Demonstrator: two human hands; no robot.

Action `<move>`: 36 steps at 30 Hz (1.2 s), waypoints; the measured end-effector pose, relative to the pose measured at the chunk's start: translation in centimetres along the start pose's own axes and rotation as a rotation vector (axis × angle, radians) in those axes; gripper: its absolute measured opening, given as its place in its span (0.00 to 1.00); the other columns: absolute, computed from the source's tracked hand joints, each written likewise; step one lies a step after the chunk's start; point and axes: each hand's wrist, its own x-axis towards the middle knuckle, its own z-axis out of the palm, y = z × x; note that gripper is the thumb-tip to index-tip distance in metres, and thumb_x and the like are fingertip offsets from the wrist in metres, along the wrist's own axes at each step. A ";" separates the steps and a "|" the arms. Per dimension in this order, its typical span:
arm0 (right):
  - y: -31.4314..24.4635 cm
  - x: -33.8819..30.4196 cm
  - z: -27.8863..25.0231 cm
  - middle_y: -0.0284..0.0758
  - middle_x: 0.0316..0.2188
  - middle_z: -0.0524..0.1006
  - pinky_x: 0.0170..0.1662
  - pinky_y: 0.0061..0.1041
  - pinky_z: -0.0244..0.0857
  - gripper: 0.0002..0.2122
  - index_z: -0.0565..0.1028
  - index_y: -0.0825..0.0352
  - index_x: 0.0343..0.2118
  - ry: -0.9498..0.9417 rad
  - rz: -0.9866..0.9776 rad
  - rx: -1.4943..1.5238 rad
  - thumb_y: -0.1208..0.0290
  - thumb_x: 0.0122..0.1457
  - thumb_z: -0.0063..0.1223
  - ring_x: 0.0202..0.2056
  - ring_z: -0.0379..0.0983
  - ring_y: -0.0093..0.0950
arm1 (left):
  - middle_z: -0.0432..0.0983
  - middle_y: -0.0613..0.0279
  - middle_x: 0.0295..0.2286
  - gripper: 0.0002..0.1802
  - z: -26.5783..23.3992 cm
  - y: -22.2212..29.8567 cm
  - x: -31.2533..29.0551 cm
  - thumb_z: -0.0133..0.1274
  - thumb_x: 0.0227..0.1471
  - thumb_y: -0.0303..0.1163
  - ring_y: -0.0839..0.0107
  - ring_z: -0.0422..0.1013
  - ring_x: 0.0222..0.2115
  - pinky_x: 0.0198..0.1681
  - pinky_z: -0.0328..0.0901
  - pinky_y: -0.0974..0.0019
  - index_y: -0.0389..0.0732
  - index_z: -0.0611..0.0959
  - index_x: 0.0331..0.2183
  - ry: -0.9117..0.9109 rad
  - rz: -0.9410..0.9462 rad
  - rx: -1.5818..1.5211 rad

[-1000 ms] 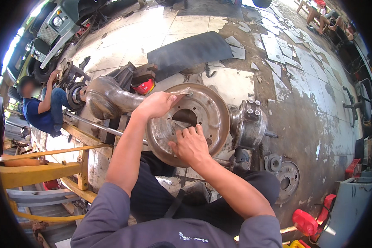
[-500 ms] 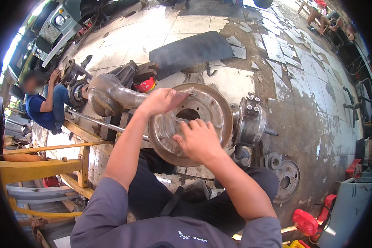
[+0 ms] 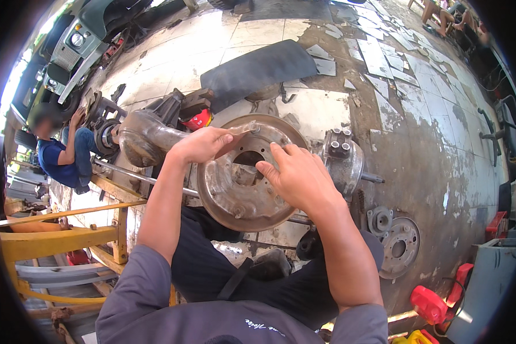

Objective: The person sits on the floor and uses a sanding block to smooth the surface of a metal brake drum. They rotate the drum and sand different areas, then flip it over to continue sanding the other side.

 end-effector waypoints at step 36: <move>0.3 0.3 0.0 0.50 0.47 0.76 0.51 0.42 0.67 0.28 0.71 0.72 0.56 0.008 -0.004 0.031 0.49 0.67 0.46 0.49 0.73 0.48 | 0.54 0.57 0.67 0.34 8.8 -0.2 3.7 0.34 0.68 0.53 0.53 0.48 0.68 0.65 0.46 0.28 0.40 0.65 0.65 0.280 -0.026 0.447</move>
